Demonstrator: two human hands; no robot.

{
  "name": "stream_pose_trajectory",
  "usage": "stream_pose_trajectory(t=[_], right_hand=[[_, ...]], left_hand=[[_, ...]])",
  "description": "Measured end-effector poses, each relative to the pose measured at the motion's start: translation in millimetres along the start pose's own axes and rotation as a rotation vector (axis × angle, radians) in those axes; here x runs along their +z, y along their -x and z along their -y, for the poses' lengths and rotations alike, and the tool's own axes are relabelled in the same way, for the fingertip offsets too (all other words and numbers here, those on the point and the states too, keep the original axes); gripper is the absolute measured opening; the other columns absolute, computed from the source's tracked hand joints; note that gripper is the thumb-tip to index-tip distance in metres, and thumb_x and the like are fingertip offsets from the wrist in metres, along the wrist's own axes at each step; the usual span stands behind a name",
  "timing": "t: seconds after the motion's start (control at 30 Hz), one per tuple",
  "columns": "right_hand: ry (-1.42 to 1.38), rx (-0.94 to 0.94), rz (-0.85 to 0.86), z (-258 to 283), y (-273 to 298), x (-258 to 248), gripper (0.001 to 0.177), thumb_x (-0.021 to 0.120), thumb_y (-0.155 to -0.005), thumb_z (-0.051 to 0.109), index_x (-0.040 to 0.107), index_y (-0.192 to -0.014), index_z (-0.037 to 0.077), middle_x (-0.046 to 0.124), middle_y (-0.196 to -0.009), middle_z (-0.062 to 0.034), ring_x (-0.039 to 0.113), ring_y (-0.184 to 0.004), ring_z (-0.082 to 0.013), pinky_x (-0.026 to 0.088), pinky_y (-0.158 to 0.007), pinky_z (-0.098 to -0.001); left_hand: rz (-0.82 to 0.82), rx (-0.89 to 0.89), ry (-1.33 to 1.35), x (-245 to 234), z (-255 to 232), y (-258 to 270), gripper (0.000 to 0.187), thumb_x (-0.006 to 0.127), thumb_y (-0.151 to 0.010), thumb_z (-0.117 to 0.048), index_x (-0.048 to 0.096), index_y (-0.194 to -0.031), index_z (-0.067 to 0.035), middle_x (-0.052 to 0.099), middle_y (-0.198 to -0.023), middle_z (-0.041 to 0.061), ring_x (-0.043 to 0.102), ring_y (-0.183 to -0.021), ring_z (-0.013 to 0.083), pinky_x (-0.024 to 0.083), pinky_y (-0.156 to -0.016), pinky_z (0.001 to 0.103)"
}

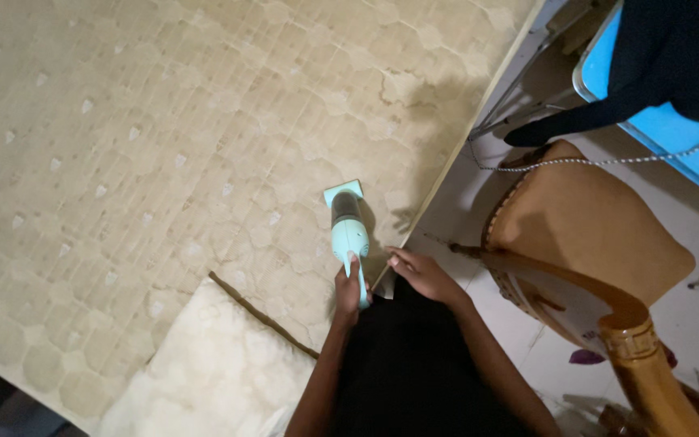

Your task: The person uses a handheld vacuum cleaner to clean the surface of a mattress. They move the vacuum back and forth in a systematic pattern across the mattress, covering different sections from the edge to the center.

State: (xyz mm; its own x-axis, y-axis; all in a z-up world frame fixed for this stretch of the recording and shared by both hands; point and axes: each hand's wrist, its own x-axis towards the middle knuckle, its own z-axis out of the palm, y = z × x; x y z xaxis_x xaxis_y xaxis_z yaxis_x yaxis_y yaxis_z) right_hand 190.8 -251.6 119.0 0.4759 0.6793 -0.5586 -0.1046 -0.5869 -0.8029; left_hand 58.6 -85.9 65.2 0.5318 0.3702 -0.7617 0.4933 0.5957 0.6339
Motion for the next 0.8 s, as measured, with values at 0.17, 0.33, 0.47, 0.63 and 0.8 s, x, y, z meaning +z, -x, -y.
stream_pose_trajectory(t=[0.17,0.33,0.47,0.63,0.8], right_hand=[[0.018,0.050,0.127,8,4,-8,0.063,0.042,-0.102,0.055,0.046,-0.153,0.018,0.070,-0.134,-0.0143,0.067,-0.124,-0.0270,0.050,-0.103,-0.0378],[0.082,0.053,0.129,6,6,-29,0.064,0.043,-0.102,0.056,0.046,-0.155,0.020,0.066,-0.135,-0.0132,0.065,-0.121,-0.0266,0.050,-0.100,-0.0398],[-0.083,-0.099,0.129,-17,-16,-44,0.060,0.047,-0.105,0.047,0.047,-0.153,0.012,0.072,-0.127,-0.0138,0.071,-0.114,-0.0256,0.056,-0.097,-0.0394],[-0.092,-0.090,0.215,-29,-35,-35,0.056,0.048,-0.105,0.041,0.048,-0.150,0.008,0.072,-0.128,-0.0113,0.072,-0.112,-0.0198,0.054,-0.097,-0.0351],[-0.028,-0.103,0.313,-12,-42,-22,0.054,0.049,-0.104,0.038,0.051,-0.149,0.008,0.074,-0.126,-0.0109,0.074,-0.109,-0.0200,0.055,-0.096,-0.0348]], left_hand=[[-0.088,0.045,-0.068,32,-5,-47,0.045,0.051,-0.102,-0.049,0.060,-0.109,-0.005,0.051,-0.055,0.007,0.049,-0.037,0.0179,0.042,-0.034,0.034],[-0.160,0.139,-0.093,64,-7,-72,0.044,0.052,-0.104,-0.045,0.060,-0.105,-0.002,0.056,-0.057,0.009,0.053,-0.038,0.0188,0.044,-0.035,0.035],[-0.172,0.152,-0.076,58,-3,-63,0.042,0.054,-0.100,-0.047,0.063,-0.103,-0.006,0.054,-0.055,0.008,0.051,-0.037,0.0181,0.041,-0.034,0.035],[-0.198,-0.017,-0.049,27,46,-27,0.056,0.056,-0.098,-0.057,0.064,-0.088,-0.003,0.053,-0.052,0.007,0.051,-0.036,0.0193,0.041,-0.034,0.034],[-0.227,-0.045,-0.055,18,74,-8,0.070,0.055,-0.099,-0.063,0.059,-0.069,0.000,0.054,-0.050,0.009,0.053,-0.036,0.0210,0.042,-0.034,0.035]])
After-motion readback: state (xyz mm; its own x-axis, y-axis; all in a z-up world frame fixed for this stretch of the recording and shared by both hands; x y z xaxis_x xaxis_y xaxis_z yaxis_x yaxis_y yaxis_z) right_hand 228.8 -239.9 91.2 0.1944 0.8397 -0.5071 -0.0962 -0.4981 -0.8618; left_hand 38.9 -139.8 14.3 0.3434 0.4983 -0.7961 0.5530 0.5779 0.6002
